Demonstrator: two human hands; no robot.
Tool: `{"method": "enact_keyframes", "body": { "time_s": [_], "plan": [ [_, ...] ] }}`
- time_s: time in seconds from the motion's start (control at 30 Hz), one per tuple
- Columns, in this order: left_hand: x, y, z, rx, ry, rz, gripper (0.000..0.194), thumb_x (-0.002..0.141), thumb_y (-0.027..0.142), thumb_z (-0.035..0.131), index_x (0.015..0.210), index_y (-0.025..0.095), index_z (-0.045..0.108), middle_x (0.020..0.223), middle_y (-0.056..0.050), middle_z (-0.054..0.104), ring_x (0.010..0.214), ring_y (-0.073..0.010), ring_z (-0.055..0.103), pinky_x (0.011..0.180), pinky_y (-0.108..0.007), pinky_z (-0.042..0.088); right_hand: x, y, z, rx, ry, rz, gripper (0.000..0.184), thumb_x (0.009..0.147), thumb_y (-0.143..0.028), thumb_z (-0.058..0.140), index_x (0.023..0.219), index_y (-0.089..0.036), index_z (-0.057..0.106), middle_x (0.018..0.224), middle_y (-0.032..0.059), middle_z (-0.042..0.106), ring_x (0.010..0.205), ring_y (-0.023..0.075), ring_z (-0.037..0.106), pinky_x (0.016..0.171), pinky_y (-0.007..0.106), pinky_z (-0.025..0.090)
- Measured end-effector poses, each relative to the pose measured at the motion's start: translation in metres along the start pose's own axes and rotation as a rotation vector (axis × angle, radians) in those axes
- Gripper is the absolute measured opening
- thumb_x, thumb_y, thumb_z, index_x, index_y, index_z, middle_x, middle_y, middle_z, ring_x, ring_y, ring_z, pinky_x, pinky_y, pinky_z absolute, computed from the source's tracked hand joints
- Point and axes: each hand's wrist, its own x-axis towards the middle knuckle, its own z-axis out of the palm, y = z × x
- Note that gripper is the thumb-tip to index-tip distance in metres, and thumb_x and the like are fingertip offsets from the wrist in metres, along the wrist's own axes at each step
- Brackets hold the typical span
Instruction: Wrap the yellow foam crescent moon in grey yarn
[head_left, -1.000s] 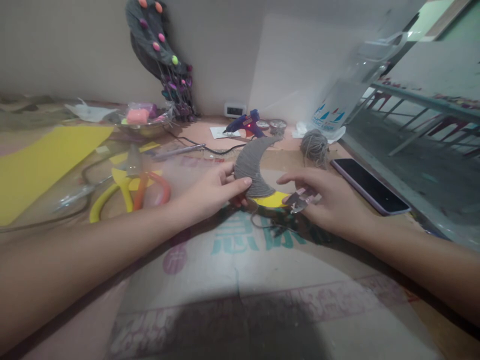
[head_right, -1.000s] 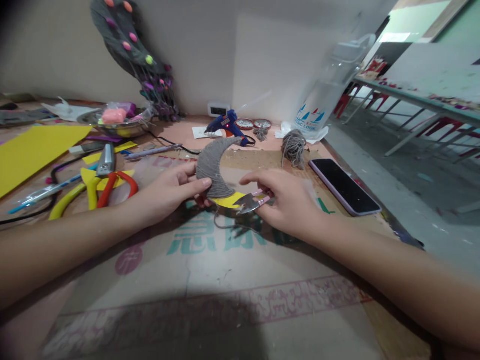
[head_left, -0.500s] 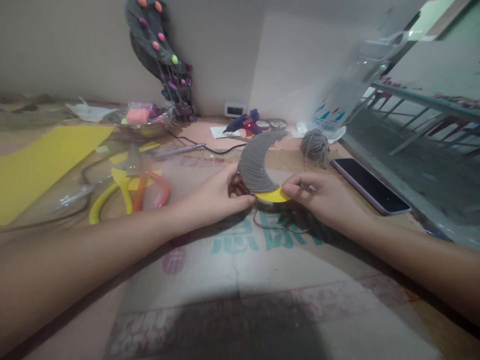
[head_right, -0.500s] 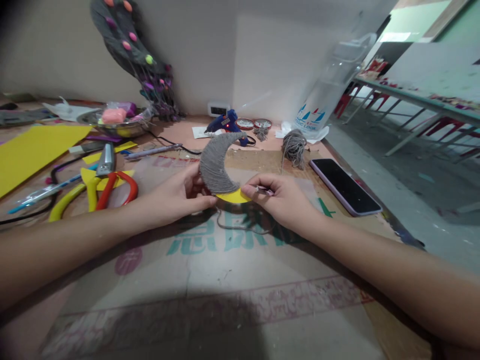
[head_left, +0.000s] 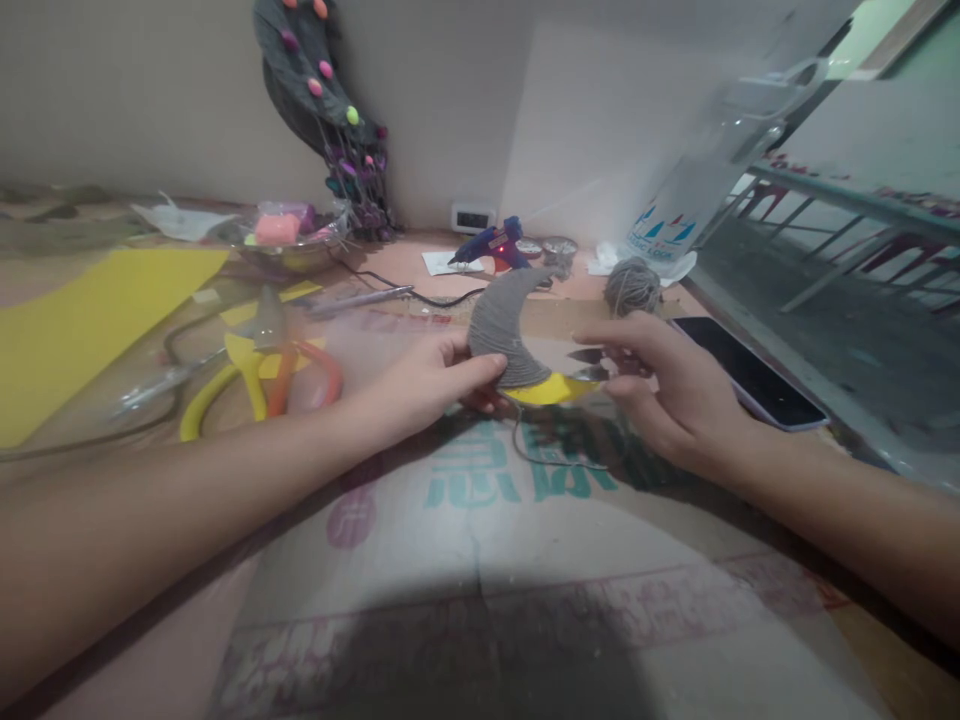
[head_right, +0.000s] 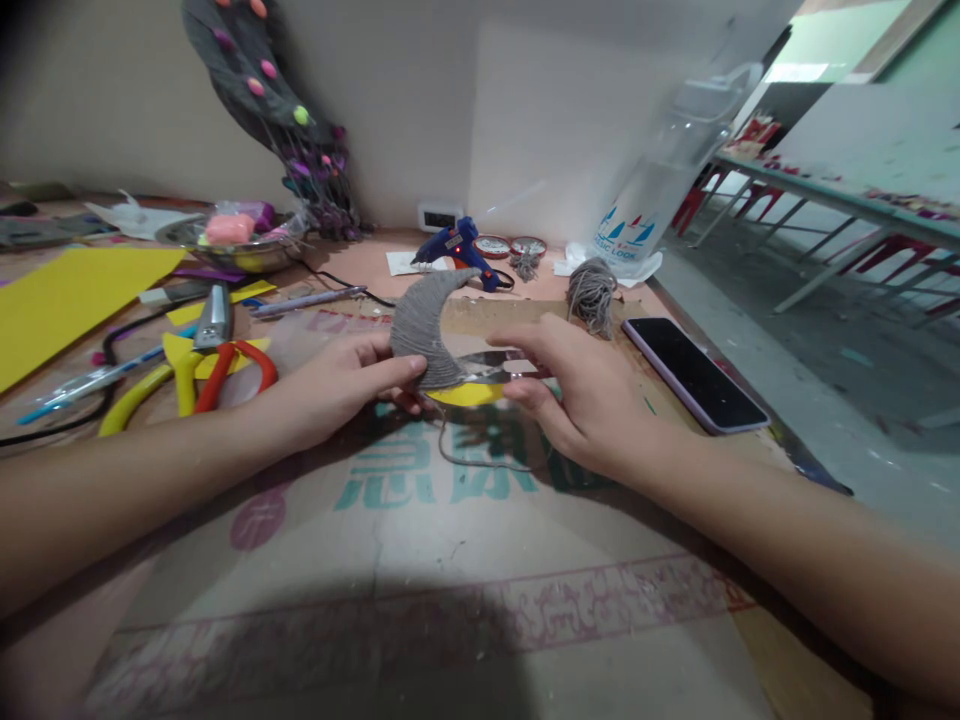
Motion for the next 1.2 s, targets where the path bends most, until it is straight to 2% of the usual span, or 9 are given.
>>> {"method": "enact_keyframes", "body": {
  "time_s": [0.1,0.2,0.43,0.6,1.2],
  "plan": [
    [0.0011,0.0002,-0.0004,-0.032,0.016,-0.01,0.018,0.086,0.029,0.065,0.093,0.013,0.069,0.085,-0.005,0.073,0.063,-0.0109,0.065,0.064,-0.023,0.054,-0.0021,0.003,0.0003,-0.23,0.018,-0.197,0.025,0.099,-0.027,0.05,0.122,-0.021,0.059,0.081,0.0039,0.063,0.071,0.0184,0.057,0.063,0.03,0.042],
    [0.0016,0.0001,-0.0004,-0.069,0.016,-0.034,0.016,0.085,0.027,0.065,0.092,0.012,0.068,0.088,-0.006,0.074,0.065,-0.0111,0.066,0.066,-0.024,0.056,-0.0023,0.0037,0.005,-0.331,0.016,-0.276,0.023,0.098,-0.022,0.053,0.12,-0.02,0.062,0.077,0.0024,0.063,0.067,0.0167,0.055,0.061,0.029,0.039],
    [0.0006,-0.0004,0.0013,-0.147,-0.014,-0.054,0.017,0.087,0.025,0.065,0.098,0.012,0.069,0.095,-0.008,0.075,0.07,-0.0115,0.07,0.068,-0.023,0.058,-0.002,0.0027,0.0062,-0.385,-0.017,-0.319,0.021,0.098,-0.024,0.055,0.116,-0.018,0.064,0.075,0.0022,0.065,0.065,0.0161,0.054,0.059,0.029,0.037],
    [0.0004,-0.0003,0.0016,-0.153,-0.008,-0.073,0.019,0.088,0.023,0.063,0.101,0.011,0.069,0.095,-0.009,0.076,0.07,-0.0124,0.071,0.069,-0.024,0.058,-0.0013,0.0009,0.0062,-0.415,-0.025,-0.285,0.019,0.099,-0.023,0.053,0.113,-0.02,0.066,0.073,0.0016,0.065,0.064,0.0157,0.053,0.058,0.029,0.036],
    [0.0018,0.0007,0.0024,-0.144,-0.043,-0.114,0.016,0.089,0.021,0.062,0.096,0.011,0.071,0.081,-0.008,0.076,0.068,-0.0131,0.071,0.069,-0.025,0.058,-0.0041,0.0027,0.0055,-0.477,-0.037,-0.358,0.024,0.096,-0.021,0.058,0.12,-0.02,0.063,0.073,0.001,0.064,0.063,0.0161,0.048,0.058,0.031,0.033]
  ]
}}
